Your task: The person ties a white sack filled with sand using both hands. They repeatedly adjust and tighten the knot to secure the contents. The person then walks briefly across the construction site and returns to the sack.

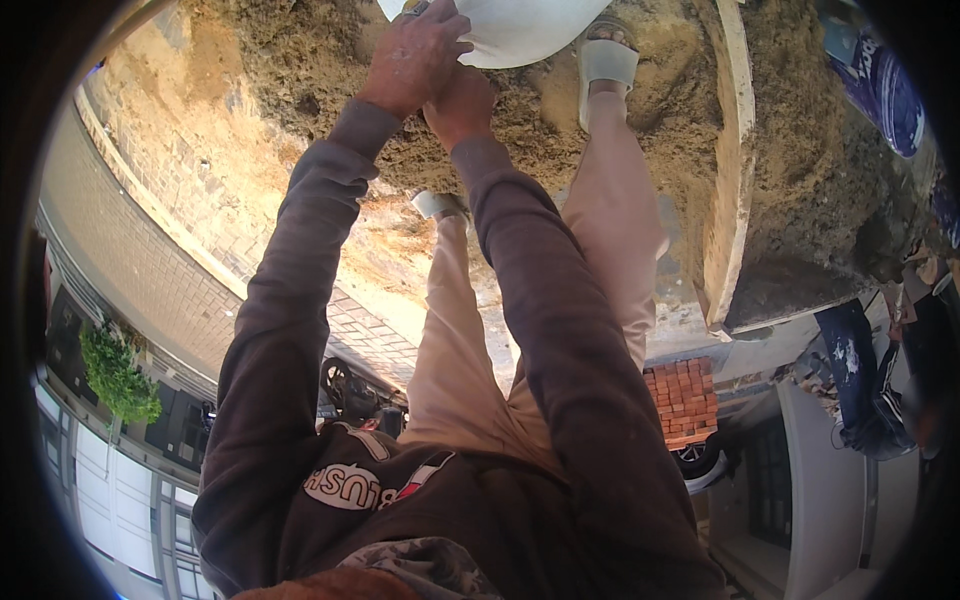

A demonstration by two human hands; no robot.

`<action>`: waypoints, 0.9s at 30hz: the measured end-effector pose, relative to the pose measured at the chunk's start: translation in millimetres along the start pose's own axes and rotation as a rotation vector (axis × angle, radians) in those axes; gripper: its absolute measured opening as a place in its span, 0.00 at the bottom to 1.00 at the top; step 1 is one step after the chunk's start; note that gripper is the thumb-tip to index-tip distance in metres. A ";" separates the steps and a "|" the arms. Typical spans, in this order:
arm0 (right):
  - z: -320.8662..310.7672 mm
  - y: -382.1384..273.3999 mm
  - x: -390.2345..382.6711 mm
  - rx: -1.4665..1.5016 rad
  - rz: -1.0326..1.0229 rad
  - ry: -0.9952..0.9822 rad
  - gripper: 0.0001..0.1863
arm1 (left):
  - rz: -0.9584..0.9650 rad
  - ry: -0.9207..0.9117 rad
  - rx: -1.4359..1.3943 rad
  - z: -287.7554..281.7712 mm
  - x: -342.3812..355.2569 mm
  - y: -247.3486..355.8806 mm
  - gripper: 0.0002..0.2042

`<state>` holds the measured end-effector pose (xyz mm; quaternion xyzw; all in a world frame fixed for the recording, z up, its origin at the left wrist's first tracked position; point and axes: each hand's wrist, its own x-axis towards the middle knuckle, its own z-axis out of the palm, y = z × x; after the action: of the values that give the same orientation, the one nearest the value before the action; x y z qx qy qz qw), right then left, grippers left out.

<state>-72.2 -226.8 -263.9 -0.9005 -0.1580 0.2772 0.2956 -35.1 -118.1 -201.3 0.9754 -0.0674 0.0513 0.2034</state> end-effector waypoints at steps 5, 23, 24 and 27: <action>3.5 0.9 4.1 0.173 0.070 0.066 0.14 | -0.629 0.223 -0.552 13.3 -43.1 -30.2 0.15; -60.2 -29.2 34.3 0.074 -0.066 0.484 0.09 | -1.100 0.054 -1.528 52.1 -82.2 -35.6 0.11; -59.8 -28.4 38.5 0.005 -0.092 0.455 0.09 | -1.111 0.026 -1.529 51.0 -82.5 -35.8 0.11; -48.4 -19.3 39.1 -0.204 -0.038 0.471 0.08 | -1.131 -0.005 -1.552 48.7 -83.2 -38.1 0.10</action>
<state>-14.8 -215.9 -235.4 -0.9622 -0.1285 0.0369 0.2371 -107.8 -93.9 -271.2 0.4572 0.3977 -0.1154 0.7871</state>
